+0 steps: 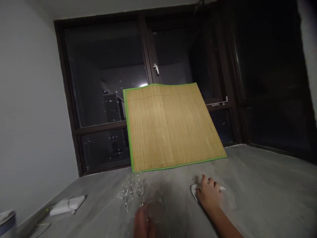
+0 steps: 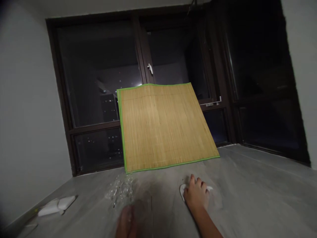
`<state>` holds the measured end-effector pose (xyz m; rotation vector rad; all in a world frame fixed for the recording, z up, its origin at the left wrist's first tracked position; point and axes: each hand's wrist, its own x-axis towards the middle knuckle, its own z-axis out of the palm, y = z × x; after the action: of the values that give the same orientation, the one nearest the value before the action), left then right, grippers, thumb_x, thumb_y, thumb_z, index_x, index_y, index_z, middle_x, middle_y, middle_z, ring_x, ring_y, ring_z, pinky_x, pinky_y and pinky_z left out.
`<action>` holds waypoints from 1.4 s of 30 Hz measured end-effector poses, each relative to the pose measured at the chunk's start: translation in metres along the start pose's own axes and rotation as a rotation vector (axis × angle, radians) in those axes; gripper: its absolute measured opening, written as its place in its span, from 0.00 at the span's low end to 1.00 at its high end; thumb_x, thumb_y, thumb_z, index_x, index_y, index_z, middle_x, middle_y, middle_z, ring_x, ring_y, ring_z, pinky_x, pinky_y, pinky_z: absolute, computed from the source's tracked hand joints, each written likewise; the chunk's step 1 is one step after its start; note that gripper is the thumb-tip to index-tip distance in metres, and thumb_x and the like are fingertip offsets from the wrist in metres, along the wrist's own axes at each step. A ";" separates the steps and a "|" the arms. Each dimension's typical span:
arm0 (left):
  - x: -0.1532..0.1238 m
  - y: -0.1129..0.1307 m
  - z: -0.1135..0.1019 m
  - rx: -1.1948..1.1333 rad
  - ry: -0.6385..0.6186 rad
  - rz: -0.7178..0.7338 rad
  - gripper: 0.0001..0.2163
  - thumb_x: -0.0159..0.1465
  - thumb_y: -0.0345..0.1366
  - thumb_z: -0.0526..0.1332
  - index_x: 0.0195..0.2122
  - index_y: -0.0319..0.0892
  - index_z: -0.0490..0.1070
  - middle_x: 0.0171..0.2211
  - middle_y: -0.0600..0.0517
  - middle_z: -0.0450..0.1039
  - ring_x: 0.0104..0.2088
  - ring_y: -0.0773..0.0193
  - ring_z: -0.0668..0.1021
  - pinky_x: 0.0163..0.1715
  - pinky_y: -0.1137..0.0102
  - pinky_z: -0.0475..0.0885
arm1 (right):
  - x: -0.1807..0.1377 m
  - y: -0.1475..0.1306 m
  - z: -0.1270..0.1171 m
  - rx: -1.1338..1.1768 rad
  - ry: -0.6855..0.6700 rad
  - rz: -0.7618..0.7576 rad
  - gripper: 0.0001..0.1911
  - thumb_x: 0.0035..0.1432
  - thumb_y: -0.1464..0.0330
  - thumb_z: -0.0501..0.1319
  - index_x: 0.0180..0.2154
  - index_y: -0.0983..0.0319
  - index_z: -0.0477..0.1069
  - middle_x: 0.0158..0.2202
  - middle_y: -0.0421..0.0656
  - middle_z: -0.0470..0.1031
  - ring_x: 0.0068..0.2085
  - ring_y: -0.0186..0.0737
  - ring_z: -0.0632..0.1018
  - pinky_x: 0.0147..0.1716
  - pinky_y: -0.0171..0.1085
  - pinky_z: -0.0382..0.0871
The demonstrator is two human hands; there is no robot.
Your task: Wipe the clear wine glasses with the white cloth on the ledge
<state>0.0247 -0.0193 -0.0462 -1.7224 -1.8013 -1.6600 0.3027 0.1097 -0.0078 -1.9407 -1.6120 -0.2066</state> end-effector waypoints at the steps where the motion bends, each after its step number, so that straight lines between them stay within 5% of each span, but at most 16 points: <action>1: 0.002 0.015 0.012 -0.009 -0.039 0.088 0.15 0.64 0.36 0.50 0.47 0.43 0.72 0.44 0.44 0.77 0.49 0.54 0.77 0.56 0.55 0.69 | -0.001 -0.001 -0.001 0.008 -0.038 0.013 0.31 0.60 0.65 0.54 0.62 0.69 0.59 0.53 0.61 0.70 0.54 0.66 0.71 0.47 0.54 0.65; 4: 0.015 0.052 0.043 -0.025 -0.203 0.334 0.18 0.59 0.29 0.52 0.49 0.43 0.72 0.42 0.45 0.77 0.47 0.56 0.77 0.62 0.50 0.61 | -0.001 0.001 0.001 0.095 -0.153 0.022 0.32 0.61 0.63 0.54 0.64 0.70 0.56 0.49 0.60 0.74 0.52 0.65 0.73 0.44 0.53 0.66; 7: 0.029 0.070 0.058 -0.001 -0.277 0.382 0.20 0.56 0.26 0.52 0.49 0.44 0.71 0.41 0.46 0.76 0.46 0.56 0.76 0.61 0.50 0.62 | 0.001 0.002 0.008 0.241 -0.212 -0.041 0.34 0.60 0.65 0.55 0.64 0.72 0.53 0.50 0.60 0.74 0.51 0.58 0.75 0.47 0.47 0.66; 14: 0.054 0.045 0.058 0.028 -0.210 0.204 0.19 0.61 0.28 0.52 0.53 0.39 0.69 0.46 0.42 0.75 0.49 0.55 0.75 0.55 0.57 0.67 | -0.009 -0.027 0.016 0.745 -0.200 -0.062 0.29 0.48 0.69 0.61 0.54 0.62 0.61 0.37 0.44 0.76 0.38 0.46 0.78 0.41 0.40 0.68; 19: 0.055 0.055 0.057 0.088 -0.412 -0.091 0.28 0.65 0.30 0.50 0.68 0.38 0.50 0.51 0.40 0.76 0.47 0.57 0.79 0.45 0.67 0.70 | -0.030 -0.065 0.002 1.424 -0.279 0.030 0.32 0.45 0.63 0.65 0.51 0.58 0.57 0.34 0.38 0.73 0.32 0.41 0.77 0.33 0.38 0.71; 22: 0.056 0.069 0.052 0.107 -0.484 -0.175 0.29 0.67 0.31 0.49 0.70 0.40 0.45 0.48 0.42 0.79 0.40 0.58 0.81 0.38 0.69 0.70 | -0.043 -0.078 -0.012 1.588 -0.410 0.067 0.36 0.43 0.63 0.68 0.53 0.57 0.56 0.37 0.38 0.74 0.32 0.40 0.77 0.33 0.38 0.72; 25: 0.061 0.072 0.047 0.188 -0.483 -0.218 0.30 0.66 0.31 0.50 0.70 0.41 0.45 0.46 0.43 0.80 0.40 0.57 0.81 0.38 0.68 0.69 | -0.052 -0.084 -0.020 1.590 -0.422 0.031 0.37 0.42 0.66 0.67 0.54 0.57 0.57 0.35 0.37 0.73 0.32 0.40 0.77 0.34 0.38 0.72; 28: 0.064 0.066 0.044 0.279 -0.481 -0.220 0.30 0.65 0.28 0.51 0.70 0.43 0.49 0.47 0.44 0.79 0.43 0.57 0.81 0.43 0.67 0.70 | -0.057 -0.084 -0.020 1.484 -0.275 -0.138 0.36 0.43 0.69 0.65 0.56 0.58 0.57 0.36 0.38 0.75 0.37 0.42 0.78 0.40 0.39 0.73; 34: 0.061 0.074 0.042 0.450 -0.552 0.030 0.29 0.64 0.24 0.50 0.66 0.48 0.60 0.48 0.45 0.79 0.46 0.54 0.79 0.49 0.61 0.69 | -0.048 -0.070 -0.014 1.122 -0.018 -0.428 0.30 0.54 0.71 0.59 0.59 0.59 0.60 0.54 0.51 0.72 0.54 0.48 0.75 0.54 0.46 0.69; 38: 0.058 0.084 0.039 0.481 -0.551 0.207 0.28 0.64 0.23 0.50 0.65 0.51 0.62 0.43 0.46 0.80 0.43 0.54 0.80 0.50 0.60 0.69 | -0.031 -0.056 -0.011 0.987 0.120 -0.349 0.29 0.56 0.70 0.56 0.60 0.62 0.60 0.57 0.54 0.70 0.57 0.52 0.72 0.57 0.51 0.65; 42: 0.059 0.079 0.040 0.473 -0.490 0.229 0.30 0.63 0.22 0.51 0.65 0.51 0.61 0.41 0.48 0.80 0.44 0.56 0.79 0.56 0.58 0.65 | -0.025 -0.053 -0.010 0.992 0.046 -0.259 0.32 0.54 0.71 0.55 0.62 0.63 0.59 0.55 0.52 0.72 0.55 0.50 0.73 0.56 0.47 0.66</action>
<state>0.0878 0.0252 0.0267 -2.1032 -1.8792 -0.6813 0.2494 0.0875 0.0062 -0.9631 -1.4989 0.3857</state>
